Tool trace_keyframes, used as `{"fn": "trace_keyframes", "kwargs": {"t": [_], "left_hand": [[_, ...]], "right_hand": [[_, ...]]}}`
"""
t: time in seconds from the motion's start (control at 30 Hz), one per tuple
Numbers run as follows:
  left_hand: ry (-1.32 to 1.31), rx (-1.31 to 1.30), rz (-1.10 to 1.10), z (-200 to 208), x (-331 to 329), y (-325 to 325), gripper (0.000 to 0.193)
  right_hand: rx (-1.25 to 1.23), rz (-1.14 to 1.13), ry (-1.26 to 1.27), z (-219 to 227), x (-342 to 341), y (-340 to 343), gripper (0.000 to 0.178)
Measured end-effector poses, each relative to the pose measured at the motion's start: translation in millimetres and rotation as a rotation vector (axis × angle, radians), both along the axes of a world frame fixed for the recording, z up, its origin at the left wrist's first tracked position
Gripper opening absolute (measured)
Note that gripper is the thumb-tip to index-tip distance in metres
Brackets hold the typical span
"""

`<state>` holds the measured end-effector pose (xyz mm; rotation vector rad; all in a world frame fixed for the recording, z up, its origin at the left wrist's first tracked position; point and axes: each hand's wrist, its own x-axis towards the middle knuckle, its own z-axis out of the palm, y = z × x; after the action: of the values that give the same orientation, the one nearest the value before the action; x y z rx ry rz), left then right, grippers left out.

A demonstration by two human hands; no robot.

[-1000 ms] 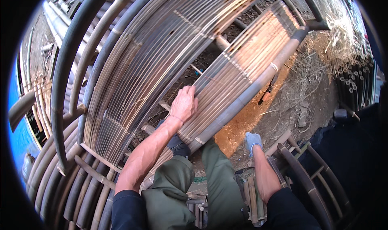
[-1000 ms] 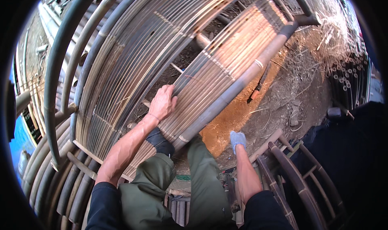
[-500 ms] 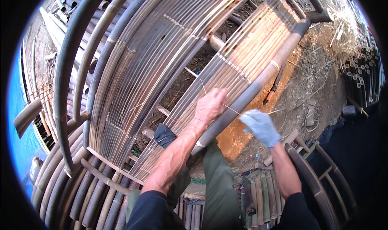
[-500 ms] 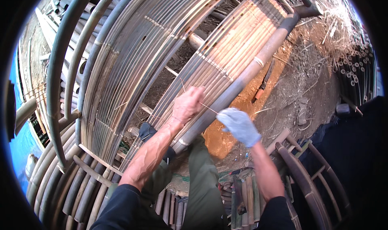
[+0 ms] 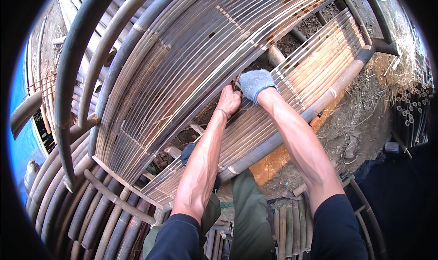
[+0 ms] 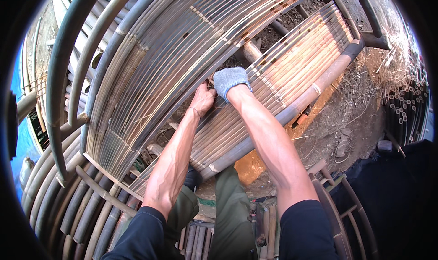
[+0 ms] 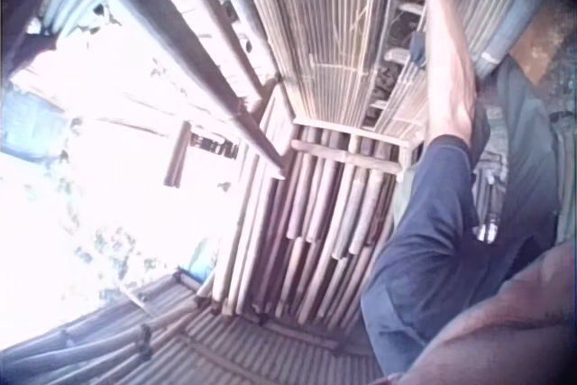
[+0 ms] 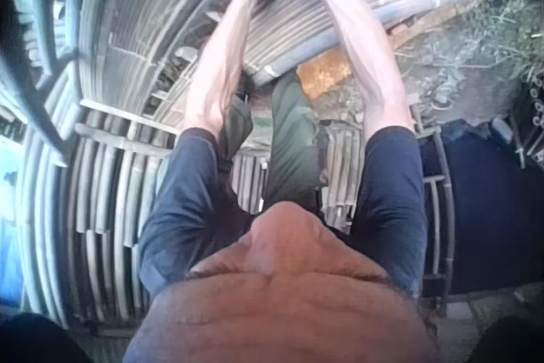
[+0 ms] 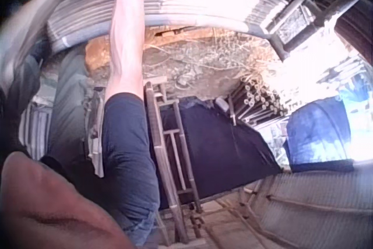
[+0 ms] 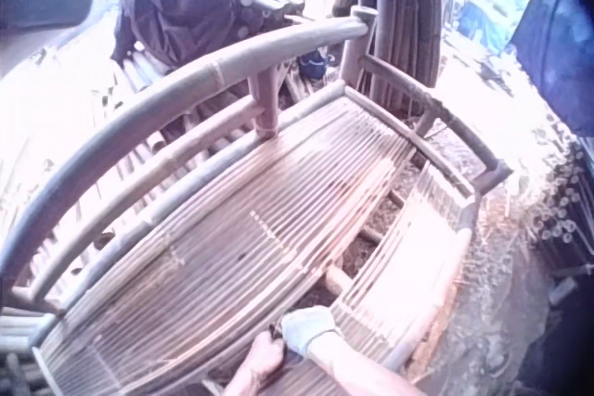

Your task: The person weaves thin bamboo strips into a larger bamboo frame, interlacing them by hand. They use a thin wire to secure the woven strips to the frame, wrapping and twisting it to hold the structure together.

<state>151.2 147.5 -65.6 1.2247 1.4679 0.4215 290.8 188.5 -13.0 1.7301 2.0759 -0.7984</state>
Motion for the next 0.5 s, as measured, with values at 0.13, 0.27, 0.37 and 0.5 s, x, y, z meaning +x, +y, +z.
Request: {"fn": "trace_keyframes", "kwargs": {"t": [0.13, 0.27, 0.37, 0.5], "left_hand": [[-0.18, -0.203, 0.012, 9, 2, 0, 0.039], [0.241, -0.27, 0.087, 42, 7, -7, 0.019], [-0.011, -0.115, 0.111, 63, -14, -16, 0.02], [-0.485, -0.358, -0.039, 99, -21, -10, 0.024]], "right_hand": [[-0.254, 0.158, 0.174, -15, 21, 12, 0.026], [-0.105, 0.076, 0.193, 0, 23, -2, 0.026], [0.182, 0.101, 0.395, 36, 25, -21, 0.028], [0.247, -0.123, 0.756, 59, 58, -83, 0.022]]}}
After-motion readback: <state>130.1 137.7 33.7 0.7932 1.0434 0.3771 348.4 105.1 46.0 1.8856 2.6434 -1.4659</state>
